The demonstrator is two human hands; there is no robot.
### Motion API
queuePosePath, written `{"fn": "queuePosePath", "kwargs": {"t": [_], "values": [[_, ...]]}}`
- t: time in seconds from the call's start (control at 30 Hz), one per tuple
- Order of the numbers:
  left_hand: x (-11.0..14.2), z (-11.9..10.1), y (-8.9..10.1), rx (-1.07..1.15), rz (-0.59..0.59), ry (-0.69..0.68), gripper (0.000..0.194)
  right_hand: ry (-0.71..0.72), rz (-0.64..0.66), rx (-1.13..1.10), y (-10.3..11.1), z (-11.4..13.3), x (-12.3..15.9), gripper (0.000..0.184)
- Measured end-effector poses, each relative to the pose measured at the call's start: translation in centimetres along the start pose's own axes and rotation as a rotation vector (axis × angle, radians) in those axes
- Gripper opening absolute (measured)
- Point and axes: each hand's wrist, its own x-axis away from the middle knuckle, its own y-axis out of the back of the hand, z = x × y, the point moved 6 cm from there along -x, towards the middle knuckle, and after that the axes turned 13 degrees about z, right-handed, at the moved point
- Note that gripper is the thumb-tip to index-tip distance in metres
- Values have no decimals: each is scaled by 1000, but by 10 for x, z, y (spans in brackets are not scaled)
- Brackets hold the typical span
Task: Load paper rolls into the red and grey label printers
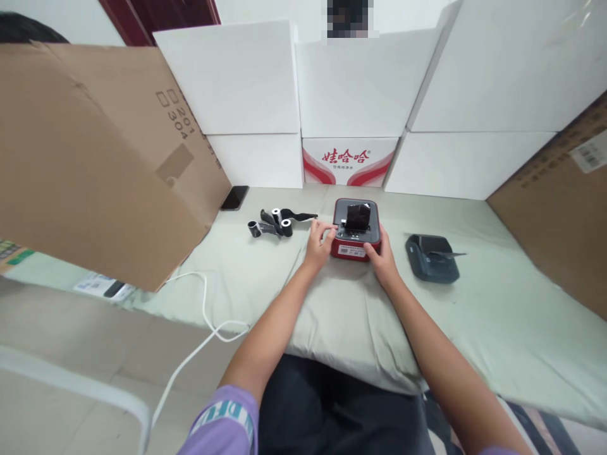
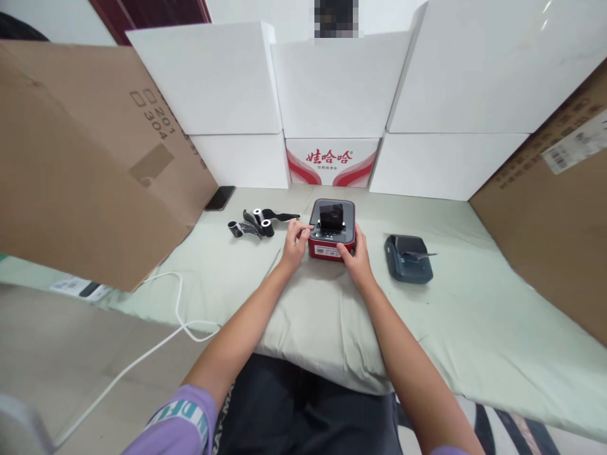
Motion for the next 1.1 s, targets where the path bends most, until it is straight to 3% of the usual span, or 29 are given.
{"fn": "queuePosePath", "kwargs": {"t": [0.27, 0.53, 0.83, 0.97, 1.1], "values": [[-7, 10, -6, 107, 81, 99, 35, -6, -5, 20, 0, 3, 0, 88], [0, 8, -6, 133, 35, 121, 35, -11, -2, 8, 1, 1, 0, 86], [5, -6, 5, 65, 9, 25, 30, -10, -8, -45, 2, -1, 0, 88], [-20, -6, 21, -7, 13, 37, 29, -4, -4, -73, 2, -2, -2, 86], [-72, -2, 15, -64, 251, 119, 28, 19, -14, -102, 2, 0, -3, 85]]}}
